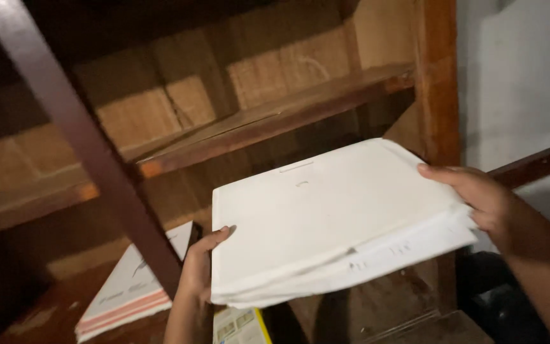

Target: Wiping dust off various file folders using a cloth and then organizing them onto a wooden shelf.

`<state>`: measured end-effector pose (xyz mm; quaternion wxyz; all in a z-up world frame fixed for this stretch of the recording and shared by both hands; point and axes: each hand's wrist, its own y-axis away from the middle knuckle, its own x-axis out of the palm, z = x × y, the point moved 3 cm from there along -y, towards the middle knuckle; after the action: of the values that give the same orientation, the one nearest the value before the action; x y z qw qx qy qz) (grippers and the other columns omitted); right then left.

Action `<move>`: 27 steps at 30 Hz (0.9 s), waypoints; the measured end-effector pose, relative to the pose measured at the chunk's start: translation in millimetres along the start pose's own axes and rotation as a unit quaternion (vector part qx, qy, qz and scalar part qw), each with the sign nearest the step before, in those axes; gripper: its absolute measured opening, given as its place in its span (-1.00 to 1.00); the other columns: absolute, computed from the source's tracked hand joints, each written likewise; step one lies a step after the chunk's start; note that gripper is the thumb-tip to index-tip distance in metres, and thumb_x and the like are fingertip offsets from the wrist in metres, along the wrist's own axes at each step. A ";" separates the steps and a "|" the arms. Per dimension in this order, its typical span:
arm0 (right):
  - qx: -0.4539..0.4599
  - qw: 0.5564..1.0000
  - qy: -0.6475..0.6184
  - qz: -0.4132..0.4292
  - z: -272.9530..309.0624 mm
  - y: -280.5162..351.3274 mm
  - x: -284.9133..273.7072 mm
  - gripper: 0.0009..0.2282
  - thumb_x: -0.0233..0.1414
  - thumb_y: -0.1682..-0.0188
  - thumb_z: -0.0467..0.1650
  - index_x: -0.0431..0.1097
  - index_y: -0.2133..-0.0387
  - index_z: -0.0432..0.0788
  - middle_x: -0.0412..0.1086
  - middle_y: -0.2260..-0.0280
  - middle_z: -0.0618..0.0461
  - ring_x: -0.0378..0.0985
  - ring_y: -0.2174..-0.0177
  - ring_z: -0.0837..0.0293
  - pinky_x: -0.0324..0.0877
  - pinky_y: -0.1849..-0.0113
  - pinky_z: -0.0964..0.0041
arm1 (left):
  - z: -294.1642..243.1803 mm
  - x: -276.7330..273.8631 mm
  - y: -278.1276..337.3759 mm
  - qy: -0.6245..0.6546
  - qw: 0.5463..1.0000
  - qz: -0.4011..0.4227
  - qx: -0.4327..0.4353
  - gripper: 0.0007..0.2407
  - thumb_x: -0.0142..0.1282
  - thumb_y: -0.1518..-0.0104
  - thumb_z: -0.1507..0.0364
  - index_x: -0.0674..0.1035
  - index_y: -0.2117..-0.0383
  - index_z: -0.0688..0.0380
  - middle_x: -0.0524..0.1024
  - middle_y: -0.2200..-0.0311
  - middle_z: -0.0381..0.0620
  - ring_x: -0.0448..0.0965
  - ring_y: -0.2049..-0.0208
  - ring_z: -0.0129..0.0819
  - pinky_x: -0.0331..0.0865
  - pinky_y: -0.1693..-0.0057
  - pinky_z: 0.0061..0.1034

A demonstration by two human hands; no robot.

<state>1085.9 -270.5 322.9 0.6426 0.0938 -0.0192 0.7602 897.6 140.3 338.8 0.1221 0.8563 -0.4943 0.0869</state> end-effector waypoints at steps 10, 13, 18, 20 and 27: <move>-0.038 0.992 -0.113 -0.030 6.4 -9.2 31.0 -0.51 -0.10 0.00 -0.43 0.20 -0.26 -0.24 0.25 -0.25 -0.15 0.32 -0.10 0.04 0.21 -0.03 0.27 | 22.7 3.8 -94.4 -0.078 0.997 -0.017 -0.005 -0.44 -0.01 -0.07 0.36 0.36 -0.22 0.49 0.32 -0.15 0.64 0.41 -0.02 0.48 0.33 0.03 -0.03; -0.071 0.976 -0.202 -0.044 4.0 -40.3 27.6 -0.61 -0.09 -0.02 -0.40 0.29 -0.14 -0.24 0.29 -0.16 -0.03 0.31 -0.06 0.14 0.23 -0.08 0.30 | 25.7 3.1 -127.7 -0.038 0.999 -0.028 0.012 -0.57 0.04 -0.18 0.34 0.46 -0.09 0.44 0.46 0.16 0.37 0.49 0.41 0.06 0.36 0.48 -0.41; -0.160 0.971 -0.174 -0.032 -19.1 -58.3 33.0 -0.49 0.05 0.06 -0.38 0.21 -0.22 -0.04 0.24 0.19 0.26 0.42 0.28 0.36 0.31 0.38 0.54 | 73.4 -18.6 -231.3 0.125 0.988 0.082 -0.031 -0.72 0.20 -0.02 0.35 0.61 0.24 0.34 0.54 0.53 0.07 0.63 0.54 -0.06 0.54 0.36 -0.29; -0.157 0.978 -0.134 -0.028 -20.8 -43.4 41.4 -0.39 0.00 0.08 -0.53 0.11 -0.34 -0.08 0.13 -0.01 0.06 0.31 0.09 0.21 0.28 0.13 0.49 | 79.4 -18.8 -228.8 0.113 0.989 0.082 -0.038 -0.69 0.24 -0.02 0.30 0.61 0.25 0.33 0.55 0.52 0.10 0.62 0.56 -0.04 0.53 0.38 -0.24; -0.140 0.980 -0.138 0.014 -27.4 -37.3 32.2 -0.39 -0.21 0.11 -0.68 0.05 -0.32 -0.20 0.13 -0.26 -0.19 0.23 -0.17 -0.01 0.12 -0.20 0.19 | 46.5 43.2 -95.4 0.107 0.991 -0.074 -0.007 -0.51 -0.09 -0.18 0.29 0.41 -0.24 0.26 0.31 -0.26 0.48 0.38 -0.17 0.41 0.32 -0.13 0.07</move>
<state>1114.2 -228.5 298.0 0.6296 0.1063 -0.2155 0.7388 1003.1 136.9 294.3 0.1868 0.8753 -0.4144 0.1653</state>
